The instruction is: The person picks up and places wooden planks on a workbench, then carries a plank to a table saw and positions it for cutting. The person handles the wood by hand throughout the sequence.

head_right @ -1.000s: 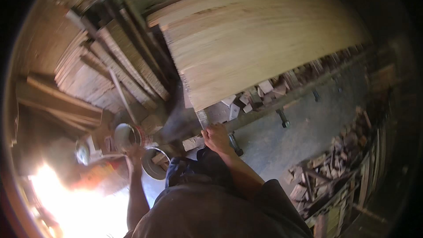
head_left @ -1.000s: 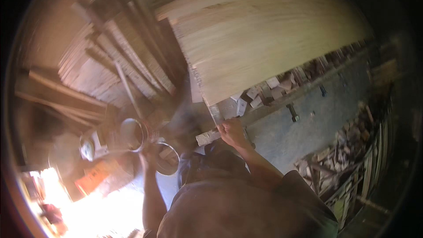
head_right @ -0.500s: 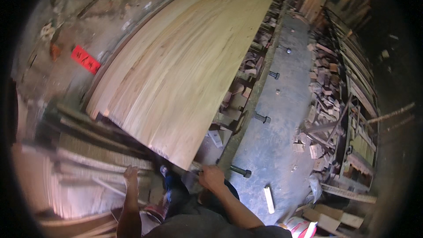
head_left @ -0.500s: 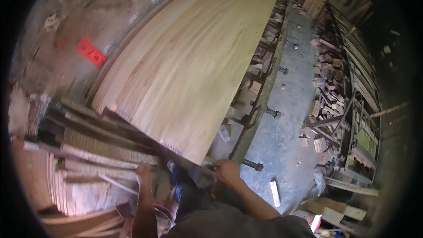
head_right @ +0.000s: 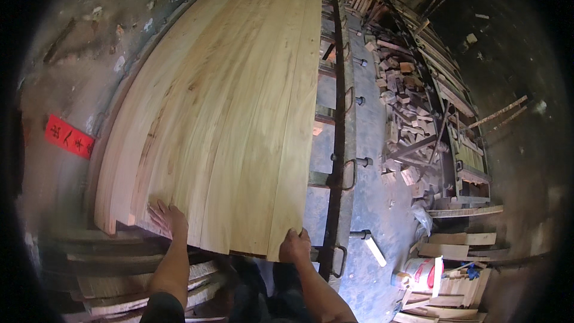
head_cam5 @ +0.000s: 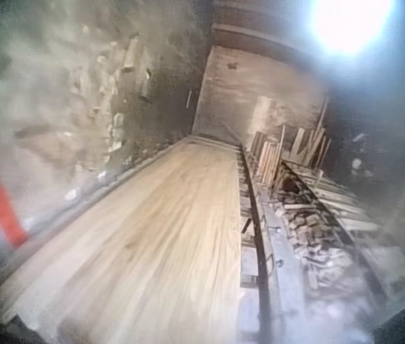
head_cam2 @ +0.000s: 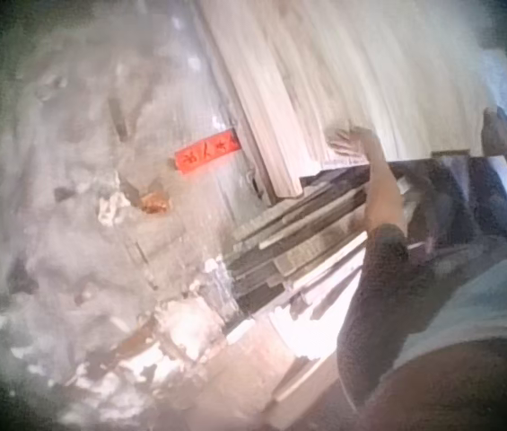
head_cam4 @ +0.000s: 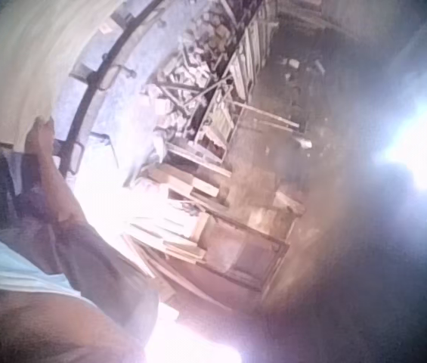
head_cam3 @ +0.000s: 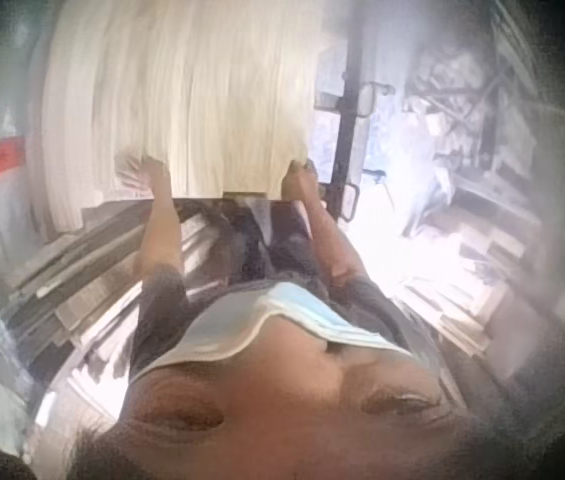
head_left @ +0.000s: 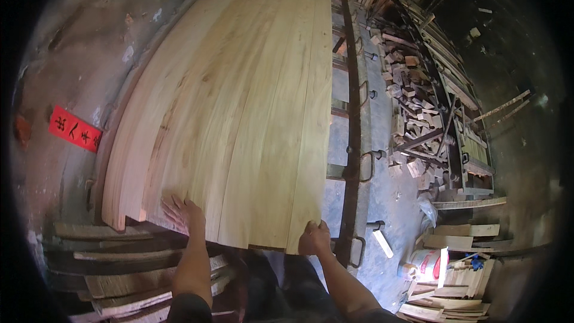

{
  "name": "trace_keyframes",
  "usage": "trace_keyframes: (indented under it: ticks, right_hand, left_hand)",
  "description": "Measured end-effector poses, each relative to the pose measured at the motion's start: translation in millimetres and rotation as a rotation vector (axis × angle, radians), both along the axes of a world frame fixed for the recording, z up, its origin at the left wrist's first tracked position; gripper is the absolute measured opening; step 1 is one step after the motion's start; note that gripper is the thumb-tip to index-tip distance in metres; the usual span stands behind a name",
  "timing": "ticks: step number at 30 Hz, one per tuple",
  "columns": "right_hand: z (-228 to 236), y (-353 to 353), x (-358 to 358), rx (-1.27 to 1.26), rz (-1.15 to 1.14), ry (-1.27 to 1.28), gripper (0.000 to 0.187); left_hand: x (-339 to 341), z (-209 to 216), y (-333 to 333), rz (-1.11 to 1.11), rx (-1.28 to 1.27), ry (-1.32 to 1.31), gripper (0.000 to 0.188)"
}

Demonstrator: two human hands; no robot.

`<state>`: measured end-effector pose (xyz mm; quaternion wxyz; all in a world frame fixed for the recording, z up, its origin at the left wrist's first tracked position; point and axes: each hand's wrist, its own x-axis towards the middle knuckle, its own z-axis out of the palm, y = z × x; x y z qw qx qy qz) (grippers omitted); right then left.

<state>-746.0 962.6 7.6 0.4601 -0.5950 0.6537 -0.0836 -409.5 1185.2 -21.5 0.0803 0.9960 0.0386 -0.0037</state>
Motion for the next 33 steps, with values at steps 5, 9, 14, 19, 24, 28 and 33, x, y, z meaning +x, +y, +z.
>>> trace_keyframes:
  ticks: [5, 9, 14, 19, 24, 28, 33]
  right_hand:
    - [-40, -10, 7, 0.267, -0.350, -0.364, 0.047]
    - [-53, -16, -2, 0.314, -0.368, -0.470, 0.032]
    - [-25, -20, 4, 0.388, -0.381, -0.426, 0.022]
    - [-34, -33, -30, 0.409, -0.357, -0.502, 0.027]
    - [-32, -51, -47, 0.332, -0.381, -0.484, 0.028]
    - [-59, -45, -58, 0.246, -0.371, -0.451, 0.033]
    - [-57, -38, -54, -0.158, -0.133, -0.005, 0.044]
  left_hand:
    - [0, 11, -2, -0.045, 0.072, -0.003, 0.055]
    - [3, 8, -3, -0.044, 0.070, -0.013, 0.054]
    - [4, -1, -2, -0.035, 0.065, -0.036, 0.053]
    - [5, -13, 5, -0.047, 0.103, -0.037, 0.055]
    - [2, -12, 7, -0.093, 0.111, -0.093, 0.055]
    - [3, -12, 2, -0.112, 0.109, -0.141, 0.052]
    - [2, -11, 2, -0.092, 0.104, -0.109, 0.052]
